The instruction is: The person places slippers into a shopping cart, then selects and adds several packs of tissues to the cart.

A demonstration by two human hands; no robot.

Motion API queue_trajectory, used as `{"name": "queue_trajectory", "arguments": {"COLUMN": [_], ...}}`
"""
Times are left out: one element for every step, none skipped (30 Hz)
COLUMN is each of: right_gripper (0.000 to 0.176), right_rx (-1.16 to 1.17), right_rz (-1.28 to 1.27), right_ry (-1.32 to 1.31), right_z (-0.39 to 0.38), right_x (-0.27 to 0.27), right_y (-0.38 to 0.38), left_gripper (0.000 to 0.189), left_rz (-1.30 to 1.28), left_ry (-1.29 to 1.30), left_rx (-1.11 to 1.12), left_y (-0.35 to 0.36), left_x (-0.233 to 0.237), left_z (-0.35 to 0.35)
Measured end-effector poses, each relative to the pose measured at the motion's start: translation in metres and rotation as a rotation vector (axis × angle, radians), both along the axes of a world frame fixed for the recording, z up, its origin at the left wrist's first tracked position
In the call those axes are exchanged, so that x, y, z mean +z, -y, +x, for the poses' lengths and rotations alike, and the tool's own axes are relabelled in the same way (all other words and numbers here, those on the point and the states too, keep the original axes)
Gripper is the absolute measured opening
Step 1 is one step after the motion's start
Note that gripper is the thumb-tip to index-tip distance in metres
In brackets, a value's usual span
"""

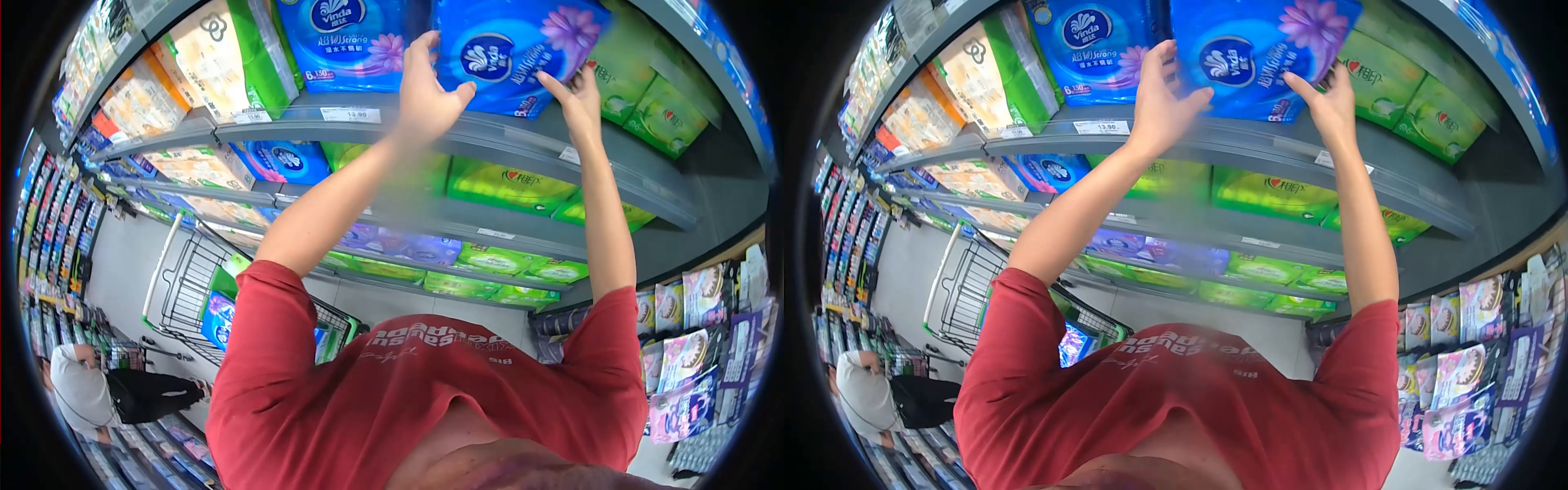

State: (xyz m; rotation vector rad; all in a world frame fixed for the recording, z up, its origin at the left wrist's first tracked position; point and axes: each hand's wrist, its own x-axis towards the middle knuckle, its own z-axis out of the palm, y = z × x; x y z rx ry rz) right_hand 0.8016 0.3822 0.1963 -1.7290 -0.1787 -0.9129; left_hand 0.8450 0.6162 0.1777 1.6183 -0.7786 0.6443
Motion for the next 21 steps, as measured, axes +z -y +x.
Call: {"name": "queue_trajectory", "arguments": {"right_gripper": [0.073,0.073,0.071,0.07,0.066,0.066,0.056,0.046,0.033,0.033,0.032,0.031,0.029,0.031,0.032,0.031,0.031,0.034,0.037,0.039,0.038], "right_rx": [-0.02,-0.006,-0.04,-0.076,-0.088,-0.08,-0.049,-0.015,0.05,0.068,-0.013,-0.093,-0.086,-0.183,-0.277,-0.252,-0.289,-0.155,-0.219,-0.299,-0.265], "right_rz": [-0.025,-0.032,-0.105,-0.177,-0.271,-0.275,-0.379,-0.483,-0.442,-0.446,-0.491,-0.539,-0.447,-0.471,-0.496,-0.458,-0.516,-0.381,-0.552,-0.712,-0.726], "right_ry": [0.044,0.04,-0.023,-0.088,-0.034,-0.041,-0.126,-0.214,-0.182,-0.199,-0.158,-0.106,-0.061,-0.064,-0.065,0.037,0.119,0.144,0.176,0.207,0.301], "right_z": [-0.006,-0.012,-0.019,-0.025,-0.028,-0.032,-0.037,-0.039,-0.038,-0.04,-0.042,-0.042,-0.046,-0.049,-0.051,-0.053,-0.054,-0.061,-0.068,-0.075,-0.079], "right_x": [-0.002,-0.001,0.001,0.001,-0.001,-0.001,-0.001,-0.002,-0.009,-0.013,-0.015,-0.013,-0.009,-0.003,0.003,0.007,0.016,0.028,0.038,0.051,0.06], "right_y": [0.003,0.005,0.008,0.008,0.007,0.007,0.007,0.008,0.012,0.016,0.018,0.017,0.011,0.01,0.01,0.01,0.01,-0.006,-0.011,-0.029,-0.045], "left_gripper": [0.089,0.089,0.088,0.088,0.085,0.083,0.075,0.075,0.069,0.063,0.063,0.062,0.064,0.064,0.074,0.084,0.092,0.093,0.095,0.097,0.097], "left_rz": [-0.008,0.009,0.029,0.028,0.111,0.194,0.123,0.116,0.169,0.223,0.226,0.228,0.229,0.222,0.113,0.005,0.011,0.031,0.042,0.056,0.063], "left_ry": [-0.007,0.011,0.032,0.026,0.195,0.359,0.023,0.013,0.065,0.109,0.113,0.126,0.22,0.203,0.315,0.429,0.587,0.608,0.643,0.673,0.629], "left_rx": [0.013,0.051,0.086,0.096,0.107,0.117,-0.403,-0.393,-0.31,-0.225,-0.22,-0.211,-0.182,-0.163,-0.241,-0.314,-0.265,-0.254,-0.237,-0.217,-0.173], "left_y": [-0.004,-0.009,-0.014,-0.018,-0.021,-0.023,-0.02,-0.019,-0.019,-0.021,-0.022,-0.024,-0.027,-0.031,-0.037,-0.042,-0.046,-0.062,-0.072,-0.084,-0.097], "left_x": [0.001,0.003,0.007,0.014,0.024,0.03,0.031,0.031,0.03,0.028,0.027,0.029,0.035,0.043,0.057,0.065,0.067,0.076,0.081,0.083,0.082], "left_z": [-0.004,-0.007,-0.008,-0.006,0.0,0.005,0.006,0.005,0.002,-0.003,-0.006,-0.008,-0.012,-0.016,-0.022,-0.026,-0.017,-0.044,-0.047,-0.049,-0.063]}}
